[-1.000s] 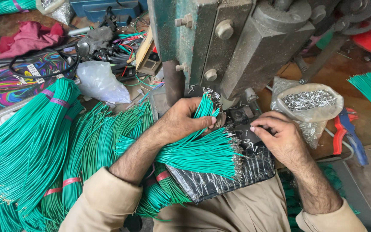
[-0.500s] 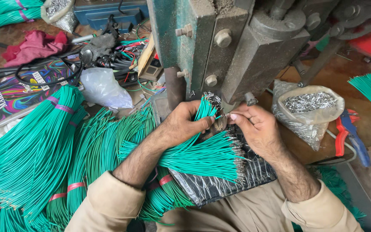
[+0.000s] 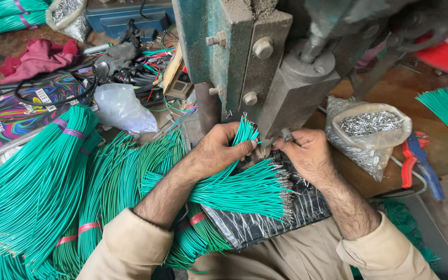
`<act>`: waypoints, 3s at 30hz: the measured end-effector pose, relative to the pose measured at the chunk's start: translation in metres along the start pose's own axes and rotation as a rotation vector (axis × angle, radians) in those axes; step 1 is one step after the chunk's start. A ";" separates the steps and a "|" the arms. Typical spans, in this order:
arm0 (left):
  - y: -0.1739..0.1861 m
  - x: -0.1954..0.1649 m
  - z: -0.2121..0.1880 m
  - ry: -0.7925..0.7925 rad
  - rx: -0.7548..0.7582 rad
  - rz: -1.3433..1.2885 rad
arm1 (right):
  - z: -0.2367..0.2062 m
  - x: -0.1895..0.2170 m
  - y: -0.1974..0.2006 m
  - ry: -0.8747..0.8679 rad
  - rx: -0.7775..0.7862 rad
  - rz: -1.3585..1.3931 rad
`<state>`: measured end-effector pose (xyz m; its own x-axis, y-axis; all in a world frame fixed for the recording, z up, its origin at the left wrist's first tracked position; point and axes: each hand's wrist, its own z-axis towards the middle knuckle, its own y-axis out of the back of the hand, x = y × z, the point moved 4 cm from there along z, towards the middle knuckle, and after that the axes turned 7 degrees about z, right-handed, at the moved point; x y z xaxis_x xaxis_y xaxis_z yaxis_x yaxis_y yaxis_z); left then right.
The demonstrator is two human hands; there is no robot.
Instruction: The person sits at a bench crimping press, inserting a metal terminal into the press die and placing the stripped end of a green wire into it, then operating the press to crimp the terminal onto the wire. They repeat this cycle one wire at a time, taking wires from a large bundle on the bench and setting crimped wires back with the bundle.
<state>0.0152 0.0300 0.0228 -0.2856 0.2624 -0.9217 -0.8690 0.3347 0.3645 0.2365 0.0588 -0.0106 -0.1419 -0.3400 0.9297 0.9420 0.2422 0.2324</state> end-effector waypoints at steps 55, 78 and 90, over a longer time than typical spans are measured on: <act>0.001 0.000 -0.001 -0.016 -0.013 0.042 | 0.001 -0.004 0.006 -0.062 -0.055 -0.078; -0.001 -0.001 -0.003 0.033 0.027 -0.136 | -0.045 0.043 0.039 -0.161 0.158 -0.569; -0.003 -0.001 -0.001 -0.034 0.050 -0.082 | -0.042 0.044 0.040 -0.043 0.193 -0.618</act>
<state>0.0175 0.0282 0.0224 -0.1993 0.2623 -0.9442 -0.8673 0.4013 0.2946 0.2807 0.0154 0.0281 -0.6560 -0.4333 0.6180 0.6119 0.1740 0.7716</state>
